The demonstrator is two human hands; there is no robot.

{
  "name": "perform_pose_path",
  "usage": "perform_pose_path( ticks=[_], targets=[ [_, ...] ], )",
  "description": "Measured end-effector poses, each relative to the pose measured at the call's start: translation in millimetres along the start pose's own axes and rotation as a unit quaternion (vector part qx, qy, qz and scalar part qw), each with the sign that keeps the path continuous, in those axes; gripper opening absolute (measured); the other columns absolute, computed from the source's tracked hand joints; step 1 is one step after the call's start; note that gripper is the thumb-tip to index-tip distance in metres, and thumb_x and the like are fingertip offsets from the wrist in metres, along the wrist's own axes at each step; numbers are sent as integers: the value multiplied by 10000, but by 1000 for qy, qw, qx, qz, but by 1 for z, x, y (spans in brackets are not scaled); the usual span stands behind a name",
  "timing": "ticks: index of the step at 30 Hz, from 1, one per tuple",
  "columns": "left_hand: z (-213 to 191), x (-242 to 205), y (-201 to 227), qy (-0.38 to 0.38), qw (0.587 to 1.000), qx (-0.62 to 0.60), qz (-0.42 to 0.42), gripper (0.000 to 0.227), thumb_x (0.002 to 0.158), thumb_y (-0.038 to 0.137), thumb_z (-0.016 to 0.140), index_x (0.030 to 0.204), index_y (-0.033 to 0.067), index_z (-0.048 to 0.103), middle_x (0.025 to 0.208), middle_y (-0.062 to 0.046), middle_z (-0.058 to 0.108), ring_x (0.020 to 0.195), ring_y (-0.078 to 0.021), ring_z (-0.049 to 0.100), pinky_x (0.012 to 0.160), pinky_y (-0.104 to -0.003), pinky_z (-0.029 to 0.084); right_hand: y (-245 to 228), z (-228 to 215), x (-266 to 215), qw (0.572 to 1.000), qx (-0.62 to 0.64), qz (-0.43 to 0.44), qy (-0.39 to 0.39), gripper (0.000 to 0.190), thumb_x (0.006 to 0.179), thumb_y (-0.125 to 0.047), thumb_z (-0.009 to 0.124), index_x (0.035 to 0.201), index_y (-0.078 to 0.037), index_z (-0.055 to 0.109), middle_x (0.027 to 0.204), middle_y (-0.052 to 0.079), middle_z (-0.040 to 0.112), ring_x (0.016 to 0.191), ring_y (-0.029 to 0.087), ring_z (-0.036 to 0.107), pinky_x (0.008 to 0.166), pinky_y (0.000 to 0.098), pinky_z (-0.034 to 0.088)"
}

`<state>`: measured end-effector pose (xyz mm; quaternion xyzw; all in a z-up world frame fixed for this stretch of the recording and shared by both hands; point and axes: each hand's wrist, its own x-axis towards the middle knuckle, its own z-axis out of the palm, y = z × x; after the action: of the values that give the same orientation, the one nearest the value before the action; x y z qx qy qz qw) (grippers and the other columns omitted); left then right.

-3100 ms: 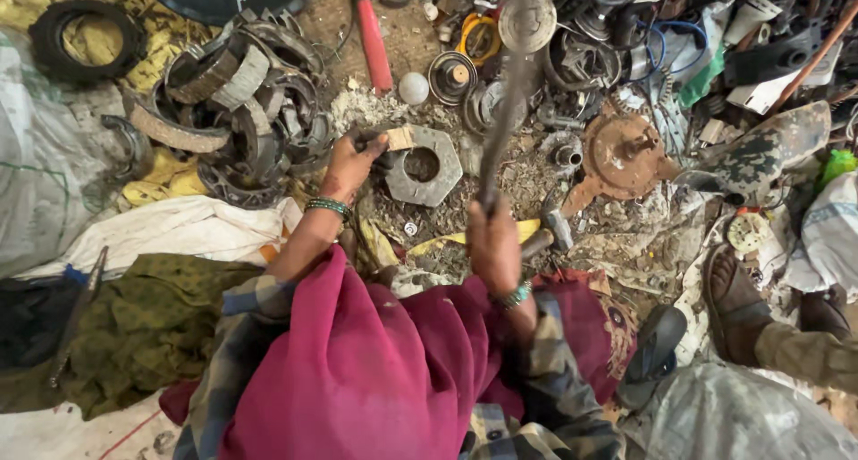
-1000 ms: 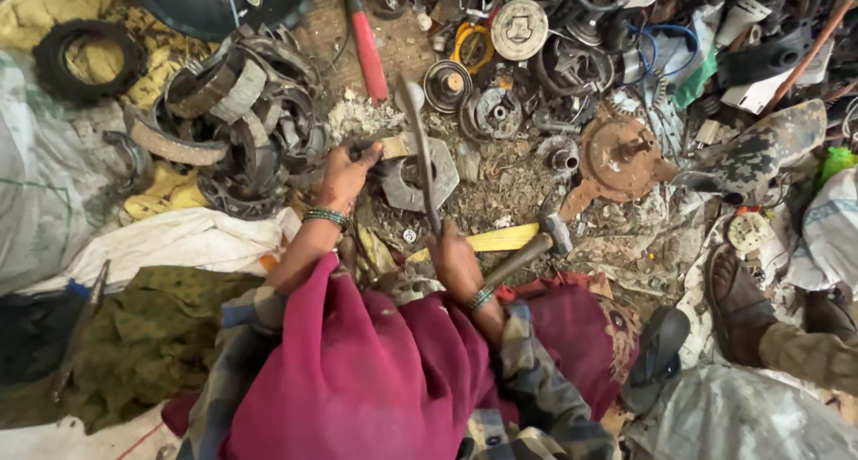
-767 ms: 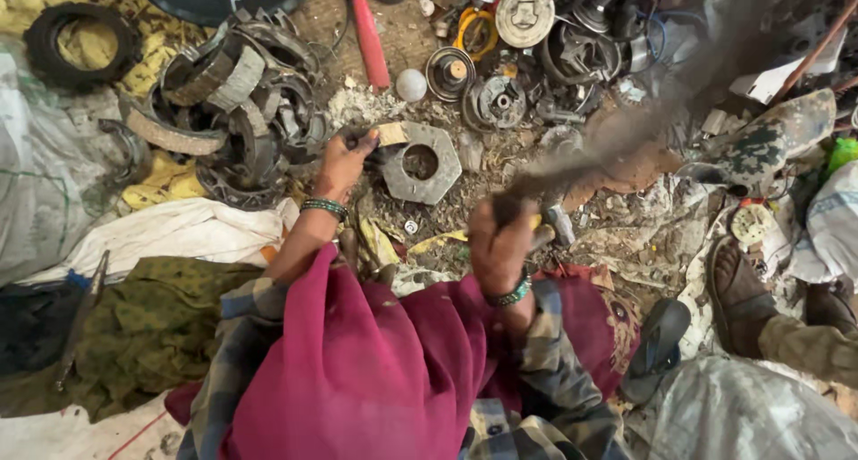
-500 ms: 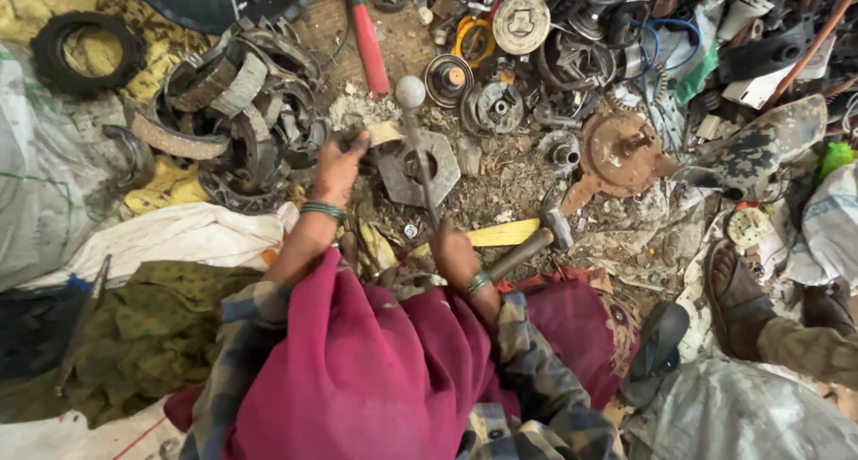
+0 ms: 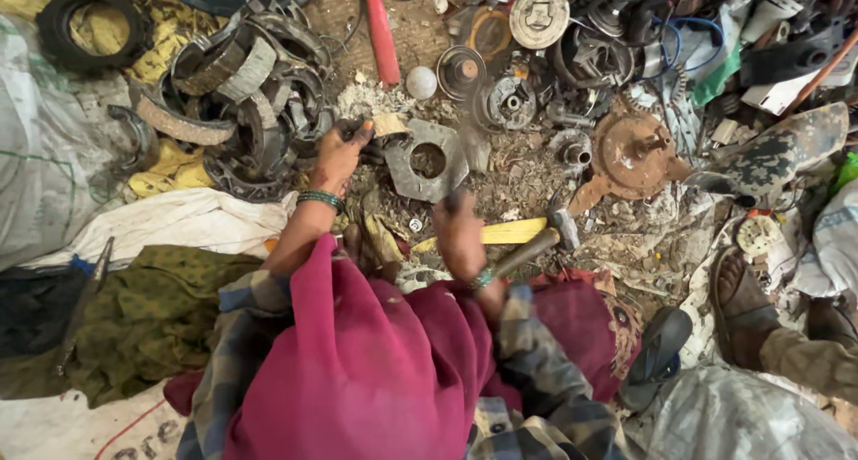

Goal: The person sits on the floor and repeatedly strikes a small metal piece placed on a hexagonal anvil using a hammer. The person adjusts the metal piece occasionally and continues hammering.

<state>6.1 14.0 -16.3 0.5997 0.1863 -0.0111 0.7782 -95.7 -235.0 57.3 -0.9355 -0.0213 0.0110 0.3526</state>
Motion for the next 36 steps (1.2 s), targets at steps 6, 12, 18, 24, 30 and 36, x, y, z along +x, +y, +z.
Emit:
perform_pose_path(
  ticks=[6,12,18,24,30,36],
  targets=[
    [-18,-14,10,40,972,196,-125,366,989,371,752,1069,18,699,712,-58,560,526,-167,402,484,-375,335,21,-2,-15,997,-57,18,-52,350,1039,-325,597,1136,-5,492,817,302,672,717,501,639,562,572,486],
    [-9,-14,15,-49,998,-2,43,279,1002,283,760,1106,26,724,917,-1,718,762,-100,652,669,-279,564,-43,-92,2,981,172,-61,59,252,1070,-230,545,1176,-20,454,718,102,621,567,187,619,486,349,501],
    [14,-23,20,-175,961,-191,-93,365,950,381,734,1104,59,658,899,-24,731,785,-145,727,694,-285,608,-41,-98,-19,981,110,-119,109,233,1067,-188,584,1153,6,486,768,105,630,623,218,606,568,365,484],
    [19,-37,-17,-106,978,43,-176,402,955,515,608,1171,183,676,663,-16,583,443,-130,453,398,-280,324,30,-61,-56,996,84,32,14,229,1030,-230,619,1066,-13,554,666,99,606,554,208,585,524,372,458],
    [10,-26,-61,-35,978,189,82,323,1081,353,679,1170,46,730,973,-85,777,875,-288,717,811,-364,551,81,-22,-66,987,122,79,-75,275,1016,-265,638,1078,-6,566,668,112,616,559,215,597,519,379,476],
    [18,-39,-46,9,856,453,251,303,1019,115,583,1300,107,695,1304,-207,695,1159,-398,655,1030,-472,520,105,0,-59,988,45,71,-130,339,1000,-306,637,1138,0,592,755,221,677,680,359,683,613,464,512]
  ],
)
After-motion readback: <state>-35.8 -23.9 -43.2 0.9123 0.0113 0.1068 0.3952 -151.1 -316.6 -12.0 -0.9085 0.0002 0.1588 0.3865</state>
